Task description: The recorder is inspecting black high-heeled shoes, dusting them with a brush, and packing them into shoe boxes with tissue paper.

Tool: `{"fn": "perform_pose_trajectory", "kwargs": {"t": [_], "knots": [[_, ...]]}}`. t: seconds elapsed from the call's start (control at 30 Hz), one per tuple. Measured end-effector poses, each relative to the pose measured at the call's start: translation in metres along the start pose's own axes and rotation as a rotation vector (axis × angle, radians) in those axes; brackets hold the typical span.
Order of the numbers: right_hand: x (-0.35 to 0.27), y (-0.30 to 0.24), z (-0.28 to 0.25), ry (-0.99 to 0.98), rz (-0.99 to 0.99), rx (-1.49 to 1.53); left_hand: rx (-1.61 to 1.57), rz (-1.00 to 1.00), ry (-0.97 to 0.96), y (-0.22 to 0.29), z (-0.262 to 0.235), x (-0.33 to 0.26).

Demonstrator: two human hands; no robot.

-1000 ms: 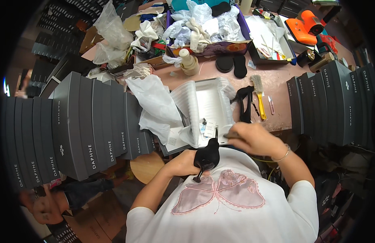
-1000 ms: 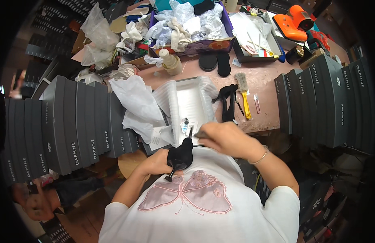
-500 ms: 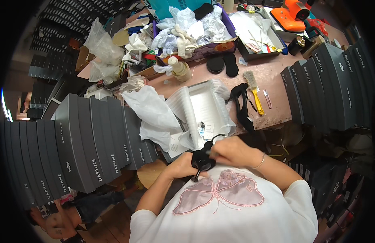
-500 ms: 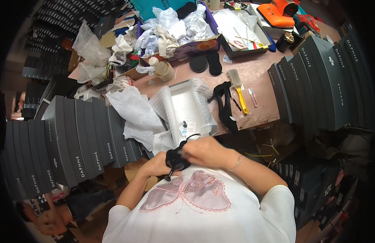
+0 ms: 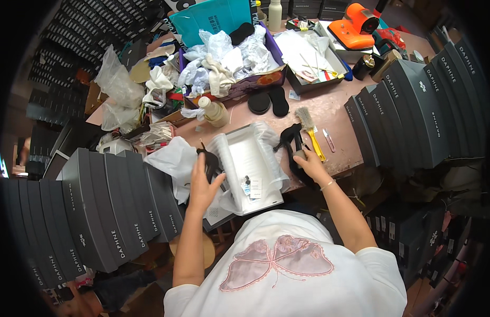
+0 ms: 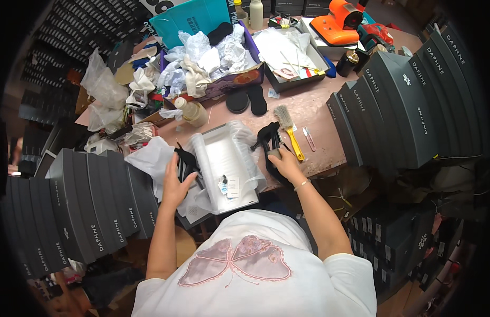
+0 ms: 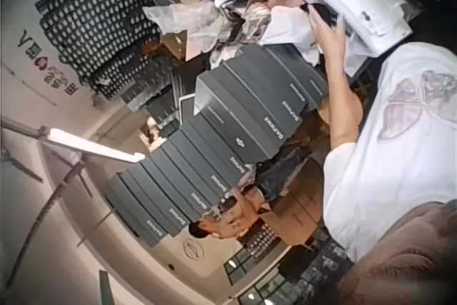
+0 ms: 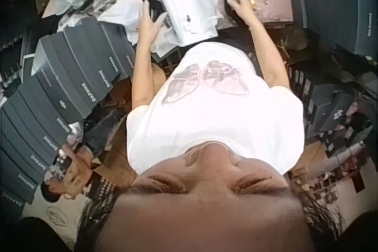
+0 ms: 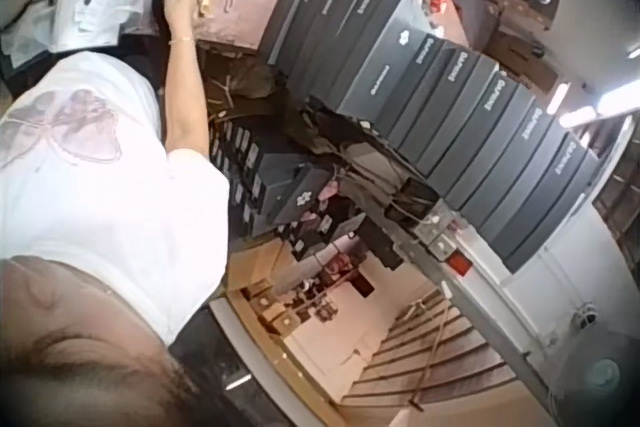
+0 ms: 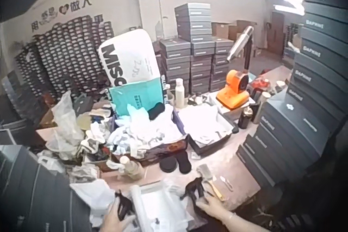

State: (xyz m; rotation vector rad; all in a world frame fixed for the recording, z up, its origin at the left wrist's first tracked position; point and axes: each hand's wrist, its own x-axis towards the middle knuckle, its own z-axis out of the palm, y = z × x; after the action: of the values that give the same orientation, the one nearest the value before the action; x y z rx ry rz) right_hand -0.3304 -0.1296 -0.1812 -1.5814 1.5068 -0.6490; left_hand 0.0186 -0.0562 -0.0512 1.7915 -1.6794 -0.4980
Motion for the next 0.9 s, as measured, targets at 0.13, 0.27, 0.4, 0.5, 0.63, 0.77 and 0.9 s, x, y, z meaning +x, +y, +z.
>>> {"fn": "perform_pose_trajectory", "kwargs": {"t": [0.13, 0.27, 0.4, 0.5, 0.63, 0.77, 0.9], "knots": [[0.013, 0.015, 0.014, 0.077, 0.124, 0.118, -0.32, -0.111, -0.365, 0.049, 0.051, -0.004], [-0.016, -0.037, -0.024, 0.173, -0.053, 0.107, -0.821, -0.42, -0.512, 0.05, 0.099, -0.012], [-0.066, -0.126, -0.061, -0.032, 0.036, 0.513, -1.011, -0.386, -0.48, 0.07, 0.104, -0.002], [-0.087, -0.14, -0.035, -0.17, -0.046, 0.898, -1.326, -0.374, -0.557, 0.074, 0.098, 0.01], [-0.098, -0.162, -0.029, -0.295, -0.107, 0.767, -1.488, -0.201, -0.781, 0.096, 0.055, 0.014], [-0.095, -0.211, -0.079, -0.149, -0.518, 0.134, -1.486, -0.342, -0.505, 0.104, 0.03, -0.003], [-0.078, -0.247, -0.079, -0.054, -0.888, -0.07, -1.512, -0.334, -0.557, 0.093, 0.026, -0.016]]}}
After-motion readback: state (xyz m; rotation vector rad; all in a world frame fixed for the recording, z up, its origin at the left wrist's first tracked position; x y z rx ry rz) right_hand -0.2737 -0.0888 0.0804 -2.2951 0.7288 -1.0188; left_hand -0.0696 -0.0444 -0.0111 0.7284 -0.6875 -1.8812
